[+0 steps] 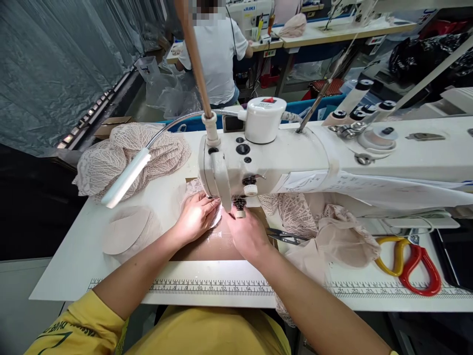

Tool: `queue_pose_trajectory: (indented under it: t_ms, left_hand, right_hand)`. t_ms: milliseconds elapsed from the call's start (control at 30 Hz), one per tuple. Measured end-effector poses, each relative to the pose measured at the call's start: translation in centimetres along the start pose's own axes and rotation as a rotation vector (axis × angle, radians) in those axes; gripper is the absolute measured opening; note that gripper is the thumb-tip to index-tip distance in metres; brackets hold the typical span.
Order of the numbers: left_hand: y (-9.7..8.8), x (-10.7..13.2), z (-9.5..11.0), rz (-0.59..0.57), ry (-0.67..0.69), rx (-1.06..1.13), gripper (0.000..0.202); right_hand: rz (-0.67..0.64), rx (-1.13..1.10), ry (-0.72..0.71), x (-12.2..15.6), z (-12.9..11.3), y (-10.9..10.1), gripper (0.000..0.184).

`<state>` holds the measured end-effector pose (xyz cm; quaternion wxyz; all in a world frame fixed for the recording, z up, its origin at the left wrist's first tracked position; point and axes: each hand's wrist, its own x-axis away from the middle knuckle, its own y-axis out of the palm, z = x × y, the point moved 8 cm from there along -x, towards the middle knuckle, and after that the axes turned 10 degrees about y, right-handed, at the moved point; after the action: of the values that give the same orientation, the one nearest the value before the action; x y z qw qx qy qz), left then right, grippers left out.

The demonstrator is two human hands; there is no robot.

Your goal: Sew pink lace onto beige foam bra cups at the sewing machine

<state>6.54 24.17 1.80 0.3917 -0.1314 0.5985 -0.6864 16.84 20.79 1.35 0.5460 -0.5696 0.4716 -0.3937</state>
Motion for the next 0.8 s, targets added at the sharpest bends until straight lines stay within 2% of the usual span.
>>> queue_pose_trajectory:
  t_ms: [200, 367, 467, 533, 567, 600, 667, 733, 800]
  left_hand:
    - [0.0, 0.6, -0.6, -0.086, -0.123, -0.042, 0.036]
    - [-0.4, 1.4, -1.7, -0.127, -0.194, 0.085, 0.042]
    - [-0.6, 2.4, -0.4, -0.266, -0.087, 0.298, 0.041]
    - [-1.0, 3.4, 2.1, -0.383, 0.085, 0.459, 0.037]
    - [-1.5, 3.9, 3.4, -0.407, 0.17, 0.525, 0.036]
    - [-2.2, 4.3, 4.5, -0.389, 0.232, 0.573, 0.035]
    - [-3.5, 4.6, 5.4, -0.264, 0.264, 0.597, 0.033]
    - [-4.3, 4.6, 4.9, -0.104, 0.199, 0.524, 0.031]
    - [-4.0, 4.4, 4.2, -0.035, 0.141, 0.402, 0.028]
  right_hand:
    - [0.048, -0.018, -0.011, 0.1, 0.3, 0.3, 0.045]
    - [0.141, -0.175, -0.046, 0.2, 0.6, -0.1, 0.04]
    - [0.158, -0.307, -0.065, 0.4, 1.0, -0.5, 0.038]
    - [0.146, -0.369, -0.074, 0.5, 1.1, -0.8, 0.037]
    - [0.136, -0.39, -0.078, 0.6, 1.1, -0.9, 0.037]
    - [0.128, -0.408, -0.082, 0.6, 1.1, -1.0, 0.036]
    - [0.107, -0.435, -0.095, 0.7, 1.0, -1.0, 0.036]
    - [0.096, -0.454, -0.116, 0.8, 0.9, -1.0, 0.035]
    - [0.096, -0.45, -0.136, 0.8, 0.7, -1.0, 0.034]
